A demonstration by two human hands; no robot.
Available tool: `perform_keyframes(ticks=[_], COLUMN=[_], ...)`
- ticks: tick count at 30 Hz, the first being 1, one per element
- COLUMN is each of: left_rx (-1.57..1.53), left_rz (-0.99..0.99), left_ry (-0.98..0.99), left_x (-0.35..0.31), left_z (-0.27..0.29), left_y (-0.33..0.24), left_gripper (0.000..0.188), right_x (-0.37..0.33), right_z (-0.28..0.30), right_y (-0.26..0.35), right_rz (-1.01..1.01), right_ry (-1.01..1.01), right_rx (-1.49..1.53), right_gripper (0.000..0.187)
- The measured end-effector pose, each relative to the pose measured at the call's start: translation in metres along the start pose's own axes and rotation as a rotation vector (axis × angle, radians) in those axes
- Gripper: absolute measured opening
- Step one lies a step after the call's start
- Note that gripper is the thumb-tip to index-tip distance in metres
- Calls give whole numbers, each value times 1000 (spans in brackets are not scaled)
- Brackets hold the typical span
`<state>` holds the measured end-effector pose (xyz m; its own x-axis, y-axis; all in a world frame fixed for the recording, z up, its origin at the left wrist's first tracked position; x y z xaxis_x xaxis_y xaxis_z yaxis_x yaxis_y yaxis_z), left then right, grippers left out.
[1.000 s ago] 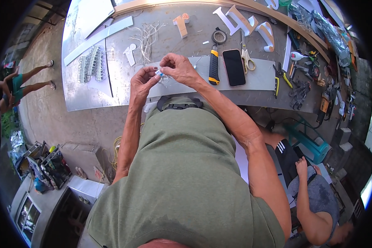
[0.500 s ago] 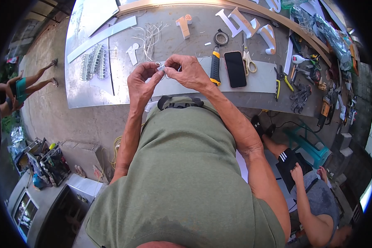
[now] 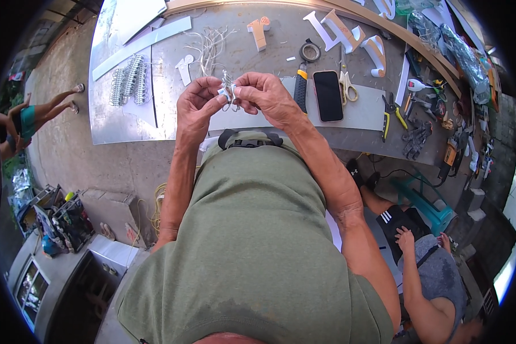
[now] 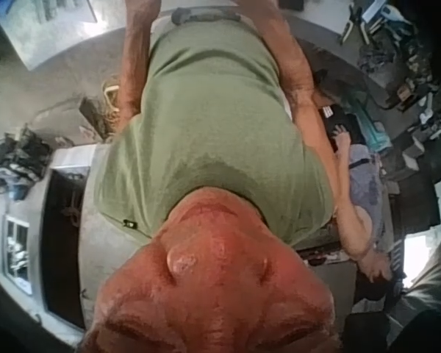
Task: Assembling and preparing small LED light modules on a work table.
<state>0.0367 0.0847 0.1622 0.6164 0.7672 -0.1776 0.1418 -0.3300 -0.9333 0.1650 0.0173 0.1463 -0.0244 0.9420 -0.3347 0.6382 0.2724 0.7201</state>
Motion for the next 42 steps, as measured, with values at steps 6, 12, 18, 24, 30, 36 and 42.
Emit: perform_keyframes(ticks=[6,12,18,24,30,36,42], left_rx=[148,353,507,580,584,351,210], left_rz=[70,22,-37,-31,-7,47,92], left_ry=[-91,-129,-165,-130,-91,-22,97], left_x=[-3,0,-1,1,11,12,12], left_z=[3,-1,0,-2,-9,-6,-10], left_y=[7,6,-1,-1,11,17,10], left_gripper=[35,23,20,20,21,30,39], right_x=[-24,-19,-15,-15,-14,-7,-5], right_z=[-10,-12,-6,-5,-7,3,13], right_y=[55,44,32,32,38,26,8], right_rz=[596,380,419,451,395,351,54], right_ry=[-382,-287,-313,-273,-248,-199,-112], right_rx=[-1015,-910,-847,-824,-876,-719,-166], right_gripper=[22,22,22,22,34,38,40])
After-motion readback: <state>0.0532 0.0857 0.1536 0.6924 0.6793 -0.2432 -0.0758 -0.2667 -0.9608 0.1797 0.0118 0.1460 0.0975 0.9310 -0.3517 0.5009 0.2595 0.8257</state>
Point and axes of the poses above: each hand's wrist, its own x-axis towards the middle knuckle, its own z-axis out of the back of the hand, y = z × x, the point moved 9 cm from there along x, towards the middle knuckle, and after that the axes turned 5 degrees about x, right-handed, at the moved point
